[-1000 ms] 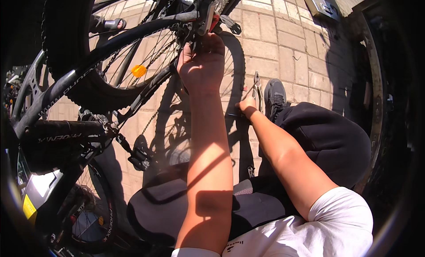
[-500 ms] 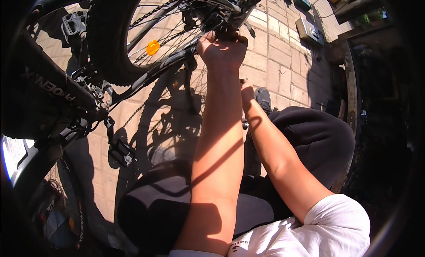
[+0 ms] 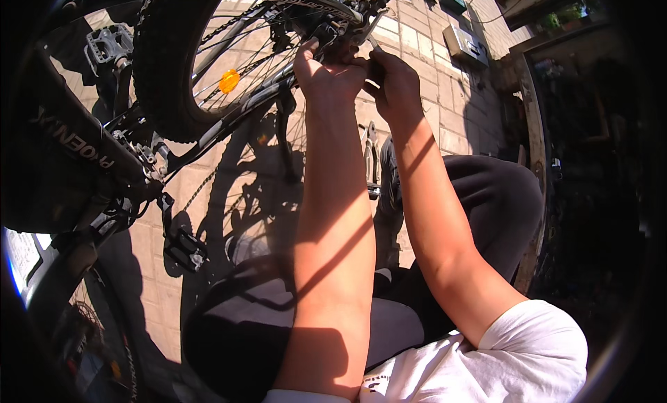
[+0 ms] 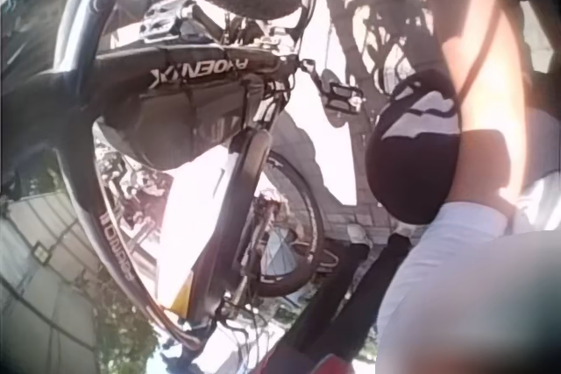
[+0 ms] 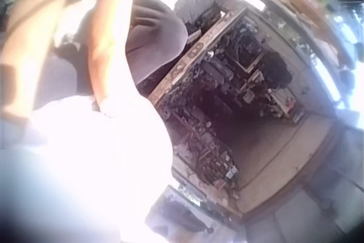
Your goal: The person sits on the ground and works on the rear derailleur and chain of a bicycle. They use pliers to manipulate the chain and adjust the derailleur, then rotate the pedals to test the chain movement.
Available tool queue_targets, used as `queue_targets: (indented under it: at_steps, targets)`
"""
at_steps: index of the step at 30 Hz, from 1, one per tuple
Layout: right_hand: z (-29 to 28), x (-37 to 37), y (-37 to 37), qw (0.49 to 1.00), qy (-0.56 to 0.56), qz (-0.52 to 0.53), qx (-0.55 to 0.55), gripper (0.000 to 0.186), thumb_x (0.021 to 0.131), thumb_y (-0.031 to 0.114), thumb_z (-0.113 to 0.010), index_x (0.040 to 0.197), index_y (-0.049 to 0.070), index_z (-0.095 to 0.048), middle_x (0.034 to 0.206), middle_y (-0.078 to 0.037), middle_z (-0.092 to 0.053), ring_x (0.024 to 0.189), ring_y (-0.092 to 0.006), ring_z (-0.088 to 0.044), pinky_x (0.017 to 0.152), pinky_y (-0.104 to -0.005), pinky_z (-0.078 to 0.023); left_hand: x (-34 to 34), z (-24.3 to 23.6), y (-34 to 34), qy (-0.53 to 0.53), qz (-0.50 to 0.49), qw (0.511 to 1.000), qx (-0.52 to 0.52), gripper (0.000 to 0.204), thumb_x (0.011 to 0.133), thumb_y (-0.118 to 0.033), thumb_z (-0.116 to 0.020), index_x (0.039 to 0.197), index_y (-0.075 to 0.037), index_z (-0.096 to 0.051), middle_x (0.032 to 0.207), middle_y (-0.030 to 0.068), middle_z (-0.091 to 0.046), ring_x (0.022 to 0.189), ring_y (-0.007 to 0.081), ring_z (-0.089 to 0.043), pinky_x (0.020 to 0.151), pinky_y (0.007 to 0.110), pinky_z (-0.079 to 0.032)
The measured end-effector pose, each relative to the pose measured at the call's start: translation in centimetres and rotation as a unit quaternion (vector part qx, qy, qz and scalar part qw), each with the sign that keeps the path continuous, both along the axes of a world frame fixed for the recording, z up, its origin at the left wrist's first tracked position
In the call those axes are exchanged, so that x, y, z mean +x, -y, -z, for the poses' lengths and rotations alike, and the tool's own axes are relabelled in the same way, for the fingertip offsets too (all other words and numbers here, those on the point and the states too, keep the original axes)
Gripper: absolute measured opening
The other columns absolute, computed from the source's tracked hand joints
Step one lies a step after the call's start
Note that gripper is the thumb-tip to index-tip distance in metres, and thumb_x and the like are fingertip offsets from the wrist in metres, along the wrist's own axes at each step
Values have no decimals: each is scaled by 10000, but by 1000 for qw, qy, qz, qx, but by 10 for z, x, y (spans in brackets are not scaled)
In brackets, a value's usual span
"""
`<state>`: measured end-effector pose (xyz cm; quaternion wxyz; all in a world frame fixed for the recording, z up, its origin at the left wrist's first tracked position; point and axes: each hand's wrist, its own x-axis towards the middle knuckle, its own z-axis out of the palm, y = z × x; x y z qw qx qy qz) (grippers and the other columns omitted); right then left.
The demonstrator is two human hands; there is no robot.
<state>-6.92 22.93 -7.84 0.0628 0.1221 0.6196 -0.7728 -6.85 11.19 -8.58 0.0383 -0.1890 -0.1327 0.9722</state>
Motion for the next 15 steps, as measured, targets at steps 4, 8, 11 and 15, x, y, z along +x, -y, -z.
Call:
queue_targets:
  at_steps: [4,8,11,15]
  targets:
    - [-32,5,11,993,-94,-11,64,205,872,194,-606,1007,47,-648,890,-43,-672,767,-137,-602,667,-274,-481,-6,-1,6,26,20,999,1,199,908,-231,-426,926,-65,-535,770,75,-576,723,184,-495,640,338,-347]
    - [-35,-2,15,993,-61,-80,63,218,901,153,-539,1008,-7,-641,969,-97,-678,841,-193,-649,716,-304,-517,-12,12,9,-9,19,1000,5,185,907,-213,-426,862,-66,-528,759,73,-584,665,173,-456,620,334,-352]
    - [-24,-6,18,994,-1,-103,43,206,903,153,-538,1003,7,-643,955,-104,-672,852,-200,-647,711,-332,-536,-9,12,9,-57,36,998,-8,160,883,-189,-458,787,-80,-526,706,62,-569,656,182,-465,618,331,-369]
    - [-5,-19,22,994,50,-54,-75,184,894,198,-556,932,43,-648,848,-73,-657,742,-187,-612,717,-334,-502,-10,6,6,-18,41,998,-42,157,877,-195,-464,788,-82,-529,732,65,-589,690,205,-529,637,351,-416]
